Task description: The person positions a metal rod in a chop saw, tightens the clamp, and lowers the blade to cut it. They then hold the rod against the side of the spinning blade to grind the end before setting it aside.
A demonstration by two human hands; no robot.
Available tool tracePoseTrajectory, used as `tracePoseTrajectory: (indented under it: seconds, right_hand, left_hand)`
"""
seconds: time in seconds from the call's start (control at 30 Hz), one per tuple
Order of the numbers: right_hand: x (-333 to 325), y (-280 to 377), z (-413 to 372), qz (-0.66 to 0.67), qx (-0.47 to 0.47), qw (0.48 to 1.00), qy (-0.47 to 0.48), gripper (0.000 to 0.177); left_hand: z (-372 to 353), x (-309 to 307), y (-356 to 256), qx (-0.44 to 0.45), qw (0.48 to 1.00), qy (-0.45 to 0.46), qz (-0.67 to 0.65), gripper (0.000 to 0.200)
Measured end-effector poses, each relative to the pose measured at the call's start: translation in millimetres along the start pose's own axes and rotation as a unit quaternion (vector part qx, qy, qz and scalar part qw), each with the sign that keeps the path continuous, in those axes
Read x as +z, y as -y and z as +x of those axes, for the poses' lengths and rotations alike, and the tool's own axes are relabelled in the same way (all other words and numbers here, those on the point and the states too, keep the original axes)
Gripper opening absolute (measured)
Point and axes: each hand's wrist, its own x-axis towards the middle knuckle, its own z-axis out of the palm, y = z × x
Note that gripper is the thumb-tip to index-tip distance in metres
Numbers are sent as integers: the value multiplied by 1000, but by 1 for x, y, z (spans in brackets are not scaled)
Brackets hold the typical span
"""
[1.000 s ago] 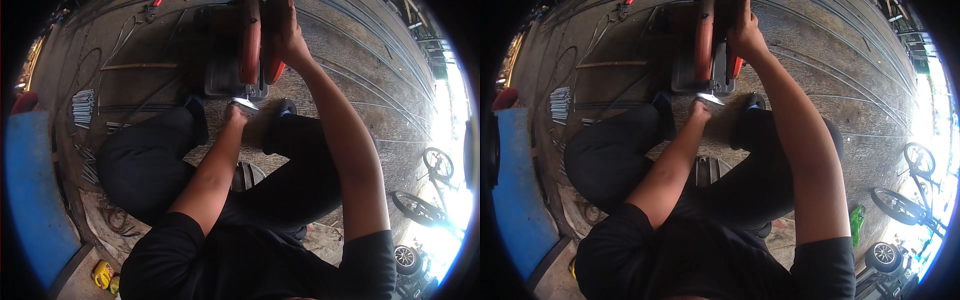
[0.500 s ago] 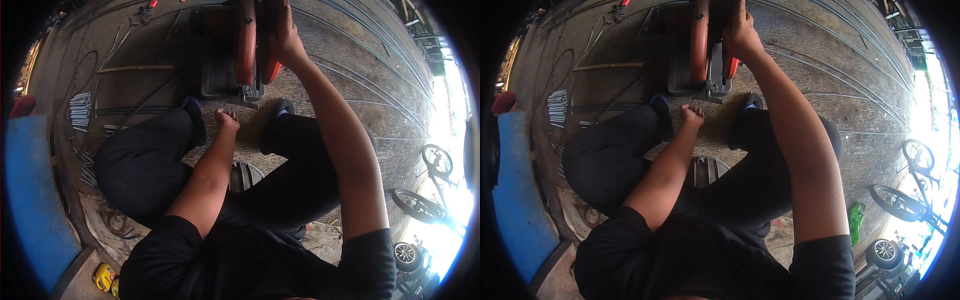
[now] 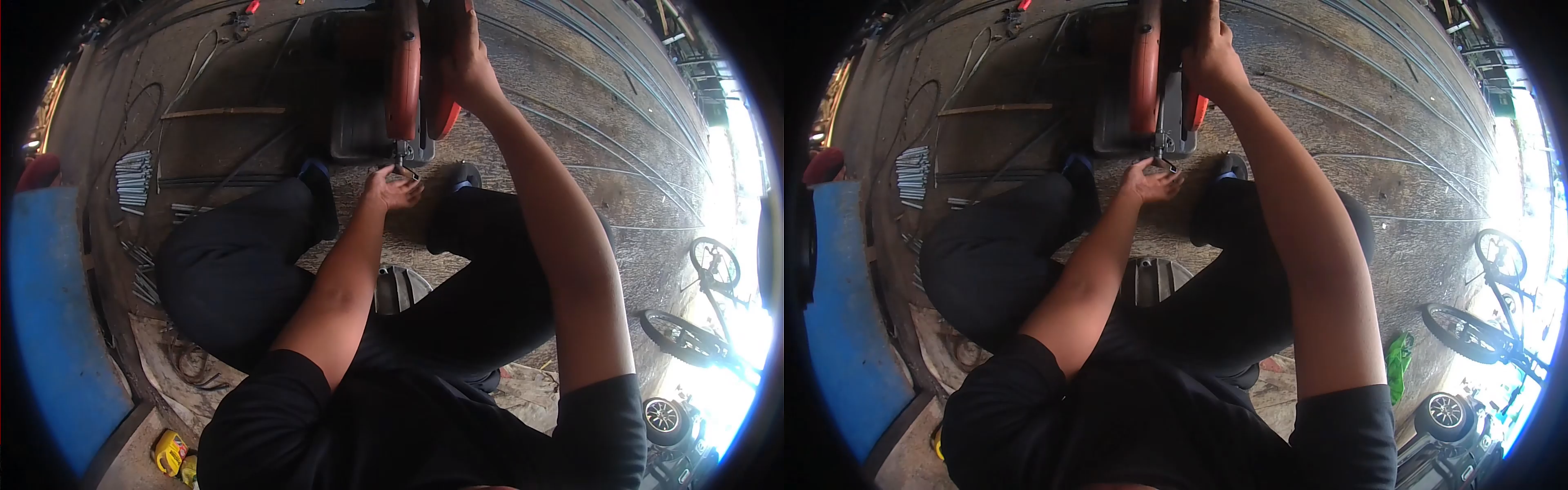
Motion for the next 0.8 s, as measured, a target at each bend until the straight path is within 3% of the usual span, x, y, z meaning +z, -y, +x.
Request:
tracePoseTrajectory:
  seconds: [0.03, 0.1, 0.17, 0.2, 0.23, 0.3, 0.33, 0.37, 0.43, 0.47, 0.53, 0.6, 0.63, 0.67, 0.7, 0.77, 0.8]
  right_hand:
    - [-1, 2, 1, 10, 30, 999, 14, 89]
    - [-2, 3, 1, 18, 60, 998, 28, 90]
    - [-1, 1, 1, 24, 80, 996, 12, 90]
    - [1, -2, 1, 22, 81, 996, 11, 90]
    - [5, -6, 1, 8, 54, 998, -1, 90]
    - [6, -7, 1, -3, 28, 1000, -12, 90]
    - [1, -1, 1, -28, 5, 1000, -1, 89]
    - [-1, 3, 1, -53, -17, 998, 11, 89]
    - [5, -8, 2, -22, 12, 1000, 8, 89]
    - [7, -13, 3, 7, 41, 999, 4, 89]
    - [6, -11, 2, -44, 15, 999, 20, 87]
    - [-1, -1, 3, -95, -15, 995, 36, 86]
    - [-6, 9, 3, -49, 25, 998, 38, 85]
    - [-9, 17, 3, -3, 67, 997, 41, 84]
    - [-6, 11, 4, -2, 67, 997, 42, 84]
    - [5, -8, 4, -7, -33, 999, -12, 85]
    - [4, -5, 3, -7, -33, 999, -12, 85]
  left_hand:
    - [2, 0, 3, 4, 992, 127, -11, 36]
    - [70, -20, -5, 15, 987, 140, -78, 24]
    - [105, -28, -2, 245, 965, -93, 29, 20]
    - [112, -38, 0, 324, 942, -92, 13, 28]
    - [97, -38, -3, 322, 942, -92, 12, 28]
    - [56, -32, -13, 33, 984, -115, -131, 34]
    - [26, -23, -10, -84, 991, -59, -82, 33]
    - [8, -10, -8, -83, 991, -60, -83, 33]
    - [-5, 10, 1, -73, 986, 115, -98, 25]
    - [16, 3, 2, -74, 986, 114, -97, 25]
    - [82, -25, 0, 155, 984, 64, 60, 20]
    - [82, -40, 6, 184, 982, 24, 43, 18]
    - [80, -45, 8, 212, 977, -15, 23, 17]
    - [77, -51, 4, 151, 988, -19, -31, 27]
    - [59, -43, 6, 151, 988, -20, -32, 27]
    - [7, -20, 10, -59, 996, 59, -37, 42]
    - [16, -23, 8, -59, 996, 58, -37, 42]
